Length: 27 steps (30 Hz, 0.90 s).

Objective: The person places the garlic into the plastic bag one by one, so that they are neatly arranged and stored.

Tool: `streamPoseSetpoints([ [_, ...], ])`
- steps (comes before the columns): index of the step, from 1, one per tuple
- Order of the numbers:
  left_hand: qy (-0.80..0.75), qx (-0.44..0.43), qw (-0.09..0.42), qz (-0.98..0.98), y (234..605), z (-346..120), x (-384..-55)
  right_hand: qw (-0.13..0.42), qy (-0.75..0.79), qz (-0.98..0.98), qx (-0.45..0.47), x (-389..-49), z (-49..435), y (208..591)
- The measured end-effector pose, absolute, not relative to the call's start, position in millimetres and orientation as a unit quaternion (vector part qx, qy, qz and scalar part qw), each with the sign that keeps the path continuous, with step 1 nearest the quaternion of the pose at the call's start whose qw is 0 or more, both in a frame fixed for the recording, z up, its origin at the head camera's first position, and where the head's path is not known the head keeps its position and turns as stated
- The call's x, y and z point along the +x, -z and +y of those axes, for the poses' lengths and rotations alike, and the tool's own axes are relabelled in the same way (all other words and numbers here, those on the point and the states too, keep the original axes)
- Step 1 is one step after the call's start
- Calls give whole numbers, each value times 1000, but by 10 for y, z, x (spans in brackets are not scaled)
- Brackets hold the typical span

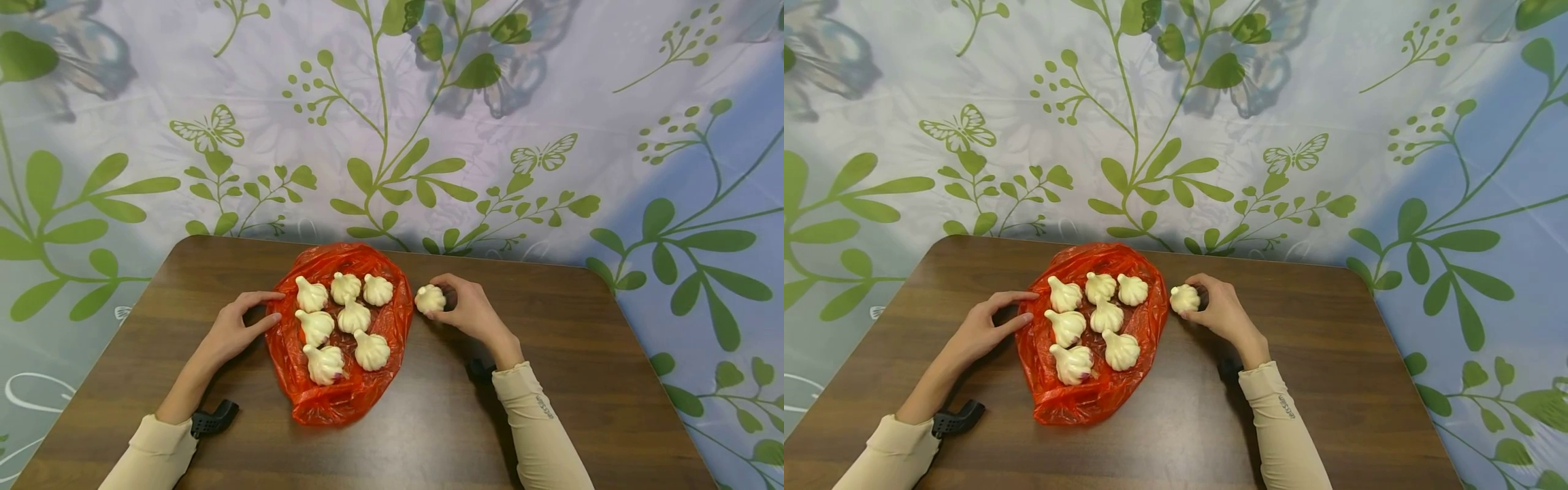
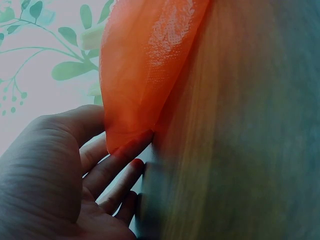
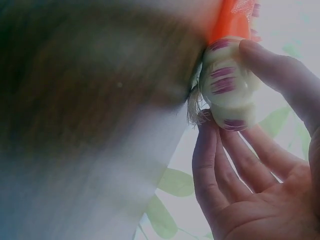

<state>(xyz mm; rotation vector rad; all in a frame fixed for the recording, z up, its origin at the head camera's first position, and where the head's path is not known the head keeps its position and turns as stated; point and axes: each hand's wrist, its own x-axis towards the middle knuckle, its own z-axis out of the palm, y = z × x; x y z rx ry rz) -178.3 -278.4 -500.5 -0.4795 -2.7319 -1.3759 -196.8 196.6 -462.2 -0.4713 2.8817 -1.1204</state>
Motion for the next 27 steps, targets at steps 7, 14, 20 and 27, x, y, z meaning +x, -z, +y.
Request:
streamPoseSetpoints([
  [7, 443, -155, 22, -883, 5002, -2781, -1786, 1, 360, 921, -150, -1945, 1970, 4599],
  [14, 441, -154, 24, -884, 5004, -2778, -1787, -3, 368, 918, -151, -1926, 1957, 4553],
  [20, 442, -152, 23, -884, 5006, -2782, -1781, -5, 372, 913, -168, -1891, 1905, 4503],
  [27, 440, -154, 24, -884, 5004, -2783, -1777, -1, 378, 907, -188, -1827, 1793, 4452],
])
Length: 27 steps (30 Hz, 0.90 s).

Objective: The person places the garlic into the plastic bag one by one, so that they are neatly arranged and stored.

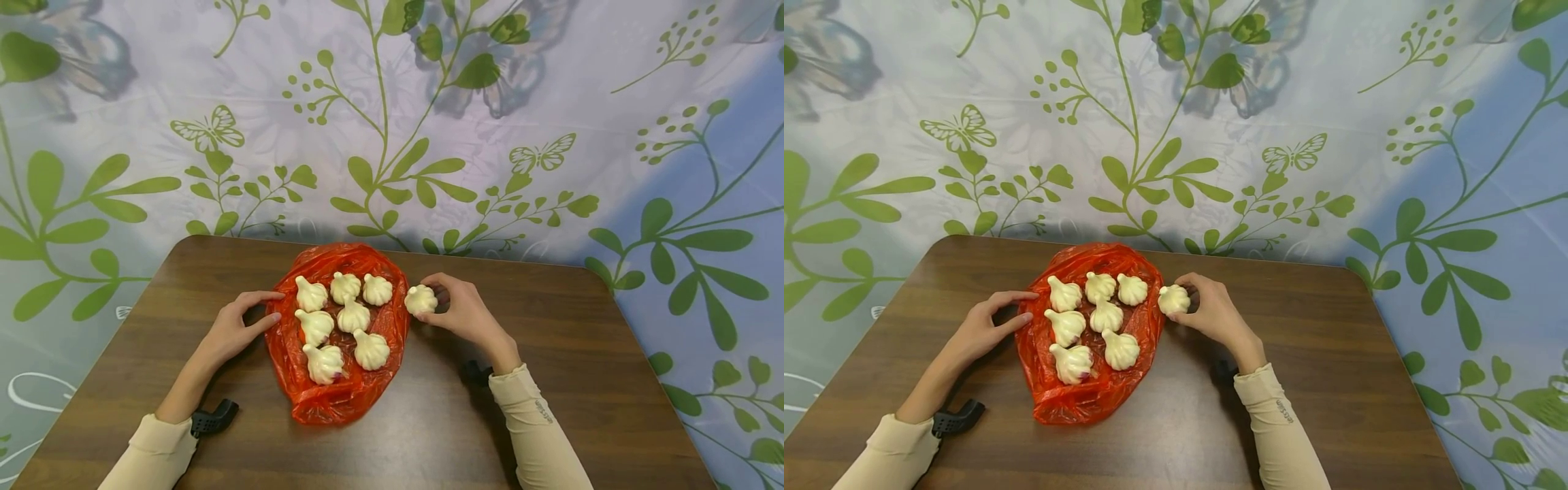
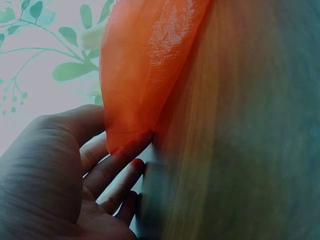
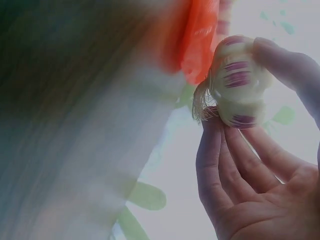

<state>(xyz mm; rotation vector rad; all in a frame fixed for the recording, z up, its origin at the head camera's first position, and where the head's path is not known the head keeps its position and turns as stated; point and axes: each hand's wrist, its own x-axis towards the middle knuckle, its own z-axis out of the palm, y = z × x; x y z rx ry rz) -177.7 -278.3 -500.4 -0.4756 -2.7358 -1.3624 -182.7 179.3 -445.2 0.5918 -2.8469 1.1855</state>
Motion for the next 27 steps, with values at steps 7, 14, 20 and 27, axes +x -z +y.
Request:
streamPoseSetpoints([
  [7, 441, -153, 27, -884, 5001, -2783, -1780, -11, -377, -900, 217, -1782, 1614, 4442],
  [14, 441, -152, 25, -884, 5018, -2793, -1782, -25, -366, -897, 247, -1750, 1454, 4477],
  [20, 440, -153, 27, -884, 5017, -2792, -1774, -19, -352, -901, 251, -1736, 1367, 4507],
  [27, 440, -153, 24, -885, 4995, -2790, -1779, -14, -334, -907, 256, -1735, 1292, 4542],
])
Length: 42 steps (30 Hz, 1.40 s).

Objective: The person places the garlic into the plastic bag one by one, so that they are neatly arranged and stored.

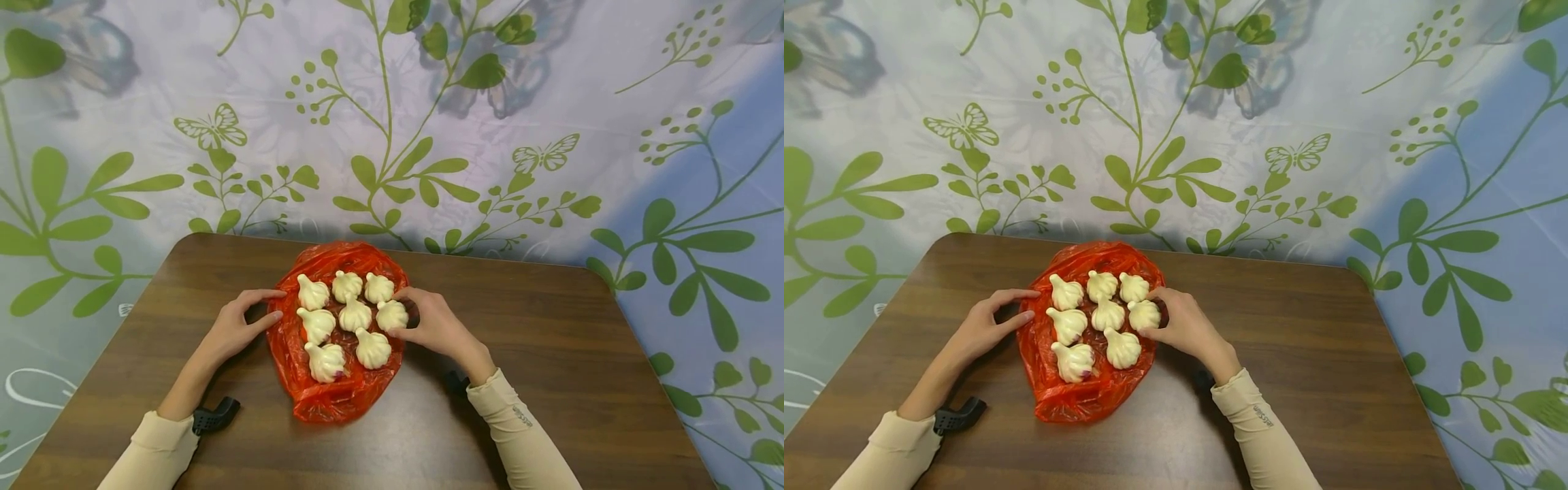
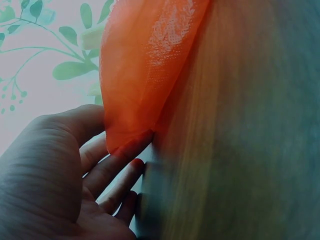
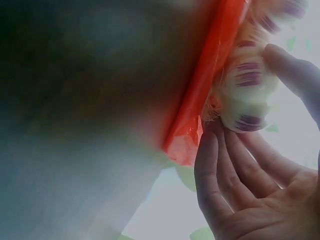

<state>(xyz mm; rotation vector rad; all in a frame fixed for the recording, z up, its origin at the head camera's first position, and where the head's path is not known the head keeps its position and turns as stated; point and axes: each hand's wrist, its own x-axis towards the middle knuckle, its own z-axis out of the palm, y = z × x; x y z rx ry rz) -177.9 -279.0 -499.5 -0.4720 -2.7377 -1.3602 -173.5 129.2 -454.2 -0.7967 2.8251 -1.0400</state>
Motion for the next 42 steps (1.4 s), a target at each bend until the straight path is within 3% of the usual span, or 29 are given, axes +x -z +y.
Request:
streamPoseSetpoints([
  [21, 440, -160, 25, -883, 4998, -2784, -1757, 51, 352, 897, -265, -1664, 1375, 4460],
  [42, 442, -160, 26, -882, 4996, -2832, -1726, 41, 354, 898, -257, -1633, 1297, 4456],
])
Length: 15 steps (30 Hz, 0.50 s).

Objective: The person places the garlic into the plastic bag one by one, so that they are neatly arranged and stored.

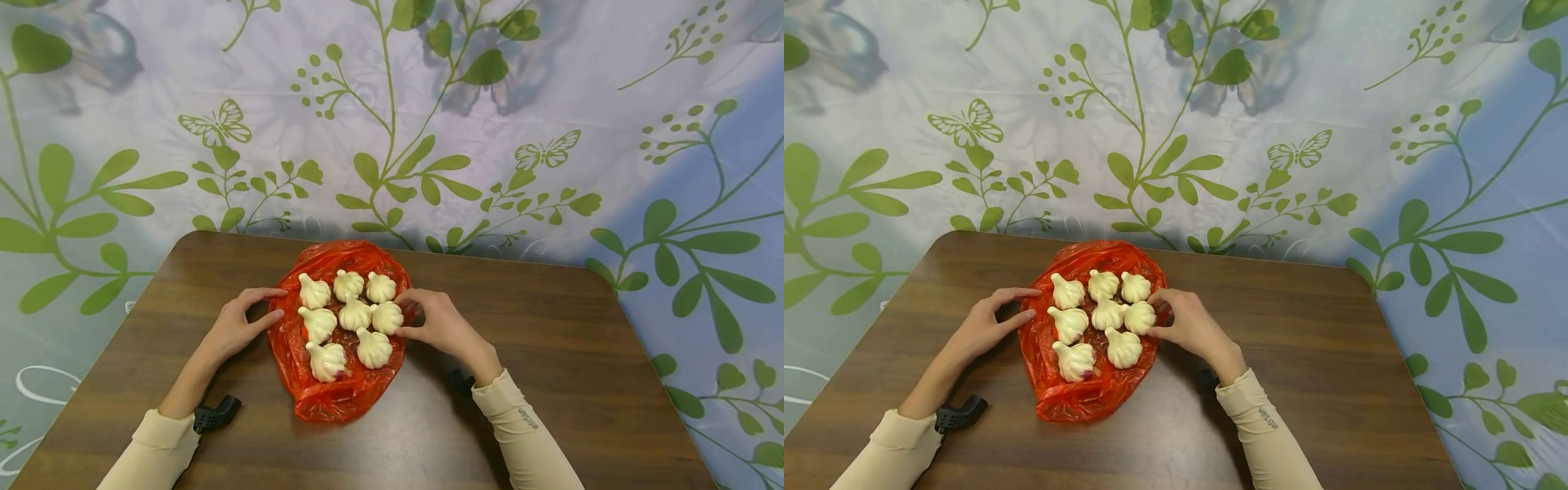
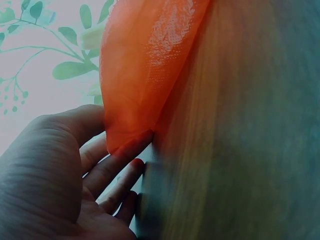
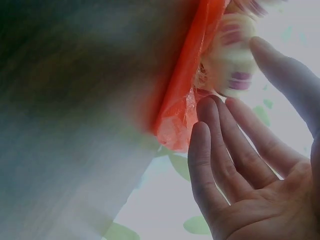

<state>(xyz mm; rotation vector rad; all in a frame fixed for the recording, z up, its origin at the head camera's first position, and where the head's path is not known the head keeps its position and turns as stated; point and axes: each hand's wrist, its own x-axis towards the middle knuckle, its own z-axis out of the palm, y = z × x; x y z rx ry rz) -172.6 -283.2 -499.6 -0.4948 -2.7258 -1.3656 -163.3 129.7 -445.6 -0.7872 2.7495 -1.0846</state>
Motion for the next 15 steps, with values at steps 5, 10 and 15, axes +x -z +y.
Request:
streamPoseSetpoints([
  [5, 440, -163, 29, -883, 4985, -2827, -1726, 37, 359, 901, -242, -1628, 1363, 4438],
  [10, 440, -164, 31, -882, 4986, -2823, -1724, 15, 364, 906, -213, -1632, 1483, 4473],
  [15, 442, -163, 31, -882, 4984, -2830, -1720, -10, 321, 932, -166, -1577, 1668, 4507],
])
